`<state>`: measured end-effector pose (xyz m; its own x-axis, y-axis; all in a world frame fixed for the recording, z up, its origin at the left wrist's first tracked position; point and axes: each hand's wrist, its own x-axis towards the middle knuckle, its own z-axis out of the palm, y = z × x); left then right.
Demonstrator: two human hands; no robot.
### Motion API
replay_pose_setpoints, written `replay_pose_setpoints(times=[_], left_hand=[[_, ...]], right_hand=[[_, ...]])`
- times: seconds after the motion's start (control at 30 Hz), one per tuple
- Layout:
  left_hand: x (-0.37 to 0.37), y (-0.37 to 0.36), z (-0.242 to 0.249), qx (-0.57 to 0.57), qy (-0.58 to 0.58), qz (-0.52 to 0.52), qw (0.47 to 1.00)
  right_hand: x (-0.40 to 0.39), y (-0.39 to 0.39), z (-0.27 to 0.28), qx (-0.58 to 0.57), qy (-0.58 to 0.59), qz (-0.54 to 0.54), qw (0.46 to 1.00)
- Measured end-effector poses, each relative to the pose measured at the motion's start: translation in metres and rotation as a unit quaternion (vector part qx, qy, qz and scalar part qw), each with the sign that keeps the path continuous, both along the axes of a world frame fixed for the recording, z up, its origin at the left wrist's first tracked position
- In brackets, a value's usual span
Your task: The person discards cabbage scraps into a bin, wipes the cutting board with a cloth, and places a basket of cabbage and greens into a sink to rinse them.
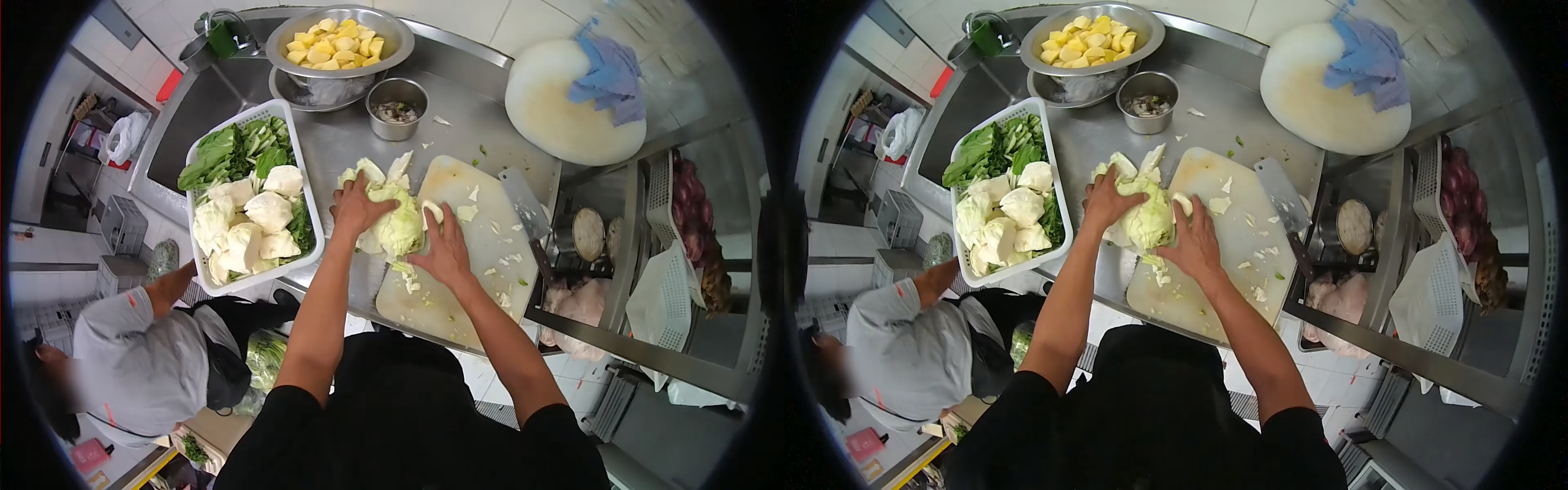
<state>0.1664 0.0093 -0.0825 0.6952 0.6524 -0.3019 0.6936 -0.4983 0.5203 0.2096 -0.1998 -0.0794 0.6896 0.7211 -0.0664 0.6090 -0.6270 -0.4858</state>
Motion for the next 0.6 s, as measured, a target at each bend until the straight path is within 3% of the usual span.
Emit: replay_pose_setpoints(times=[0.1, 0.3, 0.33, 0.37, 0.43, 0.5, 0.53, 0.6], left_hand=[[0.009, 0.01, 0.012, -0.05, 0.054, -0.028, 0.997], [0.016, 0.019, -0.015, -0.076, -0.046, -0.066, 0.994], [0.015, 0.014, -0.016, -0.271, -0.151, -0.029, 0.95], [0.015, 0.01, -0.016, -0.453, -0.248, 0.008, 0.856], [0.009, 0.006, -0.012, -0.48, -0.273, 0.046, 0.832], [0.0, 0.006, -0.007, -0.585, -0.296, 0.101, 0.748], [-0.005, 0.007, -0.006, -0.58, -0.303, 0.104, 0.749], [-0.015, 0.005, -0.006, -0.629, -0.327, 0.122, 0.695]], right_hand=[[0.026, 0.03, -0.002, -0.009, -0.038, 0.057, 0.998], [0.057, 0.068, -0.008, -0.04, -0.043, 0.167, 0.984], [0.059, 0.072, -0.006, -0.039, -0.046, 0.169, 0.984], [0.061, 0.075, -0.003, -0.041, -0.011, 0.171, 0.984], [0.059, 0.077, -0.002, -0.044, 0.021, 0.175, 0.983], [0.053, 0.083, -0.001, -0.001, 0.037, 0.177, 0.983], [0.048, 0.086, 0.003, 0.002, 0.033, 0.184, 0.982], [0.036, 0.083, 0.012, 0.035, 0.111, 0.153, 0.981]])
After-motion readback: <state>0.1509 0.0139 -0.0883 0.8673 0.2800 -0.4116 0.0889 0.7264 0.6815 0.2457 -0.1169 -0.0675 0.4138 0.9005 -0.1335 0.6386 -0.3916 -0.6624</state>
